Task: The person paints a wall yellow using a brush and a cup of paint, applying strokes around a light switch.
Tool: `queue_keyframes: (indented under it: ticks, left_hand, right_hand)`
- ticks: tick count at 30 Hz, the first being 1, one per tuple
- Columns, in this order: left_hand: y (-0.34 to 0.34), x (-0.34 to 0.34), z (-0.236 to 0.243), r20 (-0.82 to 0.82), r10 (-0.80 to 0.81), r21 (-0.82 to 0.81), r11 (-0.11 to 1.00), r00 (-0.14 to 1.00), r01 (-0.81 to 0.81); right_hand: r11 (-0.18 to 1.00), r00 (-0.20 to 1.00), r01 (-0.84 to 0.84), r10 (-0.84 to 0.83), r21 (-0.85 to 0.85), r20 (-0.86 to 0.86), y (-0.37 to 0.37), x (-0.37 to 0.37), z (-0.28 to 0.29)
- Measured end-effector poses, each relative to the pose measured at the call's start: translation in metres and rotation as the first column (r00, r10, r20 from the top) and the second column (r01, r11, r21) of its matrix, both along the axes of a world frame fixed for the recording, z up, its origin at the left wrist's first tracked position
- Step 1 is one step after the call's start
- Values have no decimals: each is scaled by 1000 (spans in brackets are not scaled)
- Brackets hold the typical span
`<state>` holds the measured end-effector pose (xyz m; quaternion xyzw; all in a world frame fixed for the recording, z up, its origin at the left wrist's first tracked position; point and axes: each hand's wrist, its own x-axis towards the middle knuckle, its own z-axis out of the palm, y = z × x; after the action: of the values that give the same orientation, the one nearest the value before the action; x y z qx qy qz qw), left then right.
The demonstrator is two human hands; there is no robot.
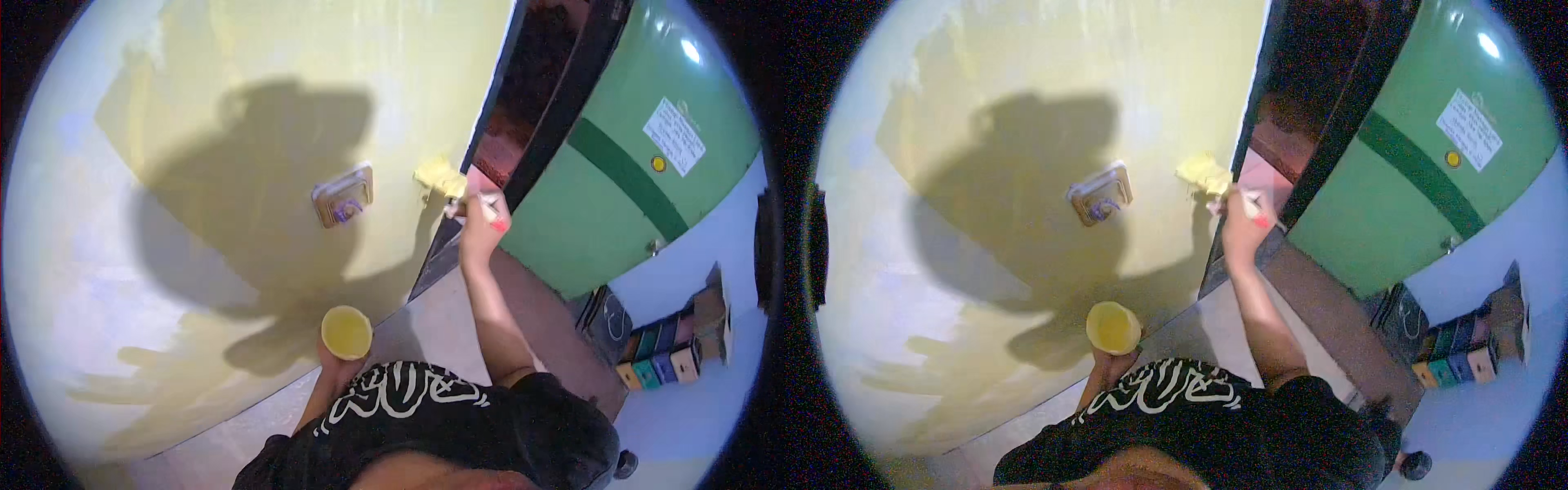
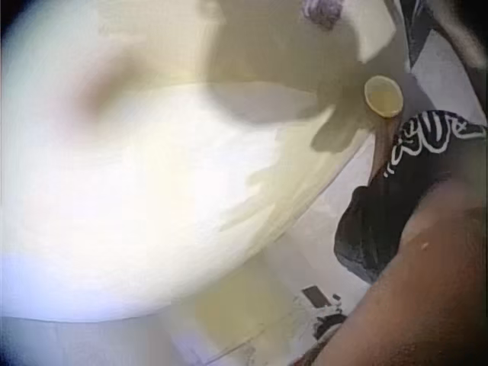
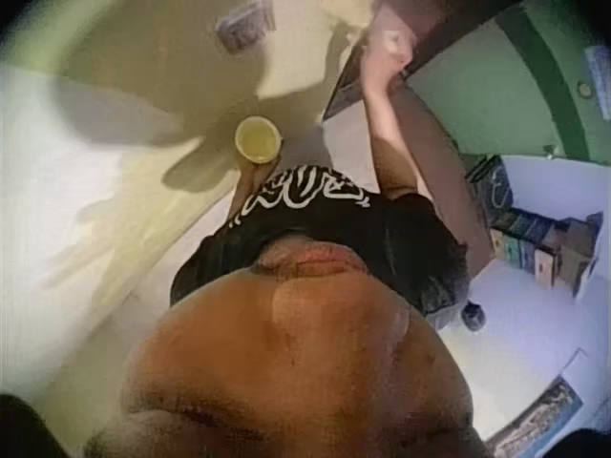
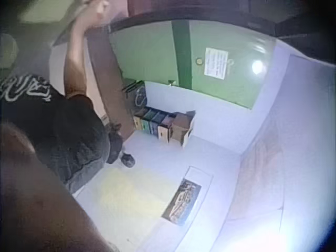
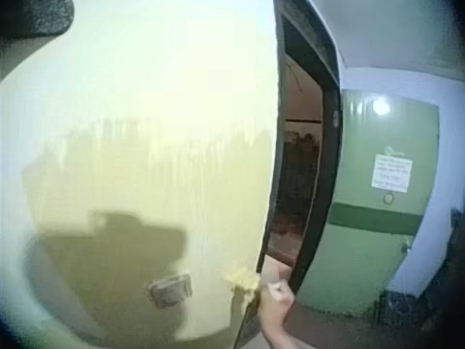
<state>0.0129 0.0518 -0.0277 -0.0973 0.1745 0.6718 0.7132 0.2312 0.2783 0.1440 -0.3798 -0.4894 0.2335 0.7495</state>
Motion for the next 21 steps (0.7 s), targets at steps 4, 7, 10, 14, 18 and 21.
queue_keyframes:
  ticks: [4,7,10,14,18,21]
  left_hand:
    - [7,-18,-58,-962,-43,-6,990,268,138]
    - [8,-19,-16,7,-109,46,993,994,108]
    - [7,-21,-5,55,-154,168,975,987,143]
    - [7,-22,-15,-475,-58,-142,990,878,-11]
    - [-7,-30,-7,-59,-53,-4,999,997,53]
    - [4,-41,-33,-76,19,-82,996,997,-26]
  right_hand:
    - [988,994,51,-37,144,-99,2,9,50]
    - [967,994,68,-44,247,-99,-1,-4,117]
    - [954,998,40,-22,297,-65,12,-18,138]
    - [976,997,66,-71,209,18,24,-23,65]
    - [995,997,58,-62,86,51,-8,-38,-2]
    - [996,993,49,-57,75,104,-19,-36,-12]
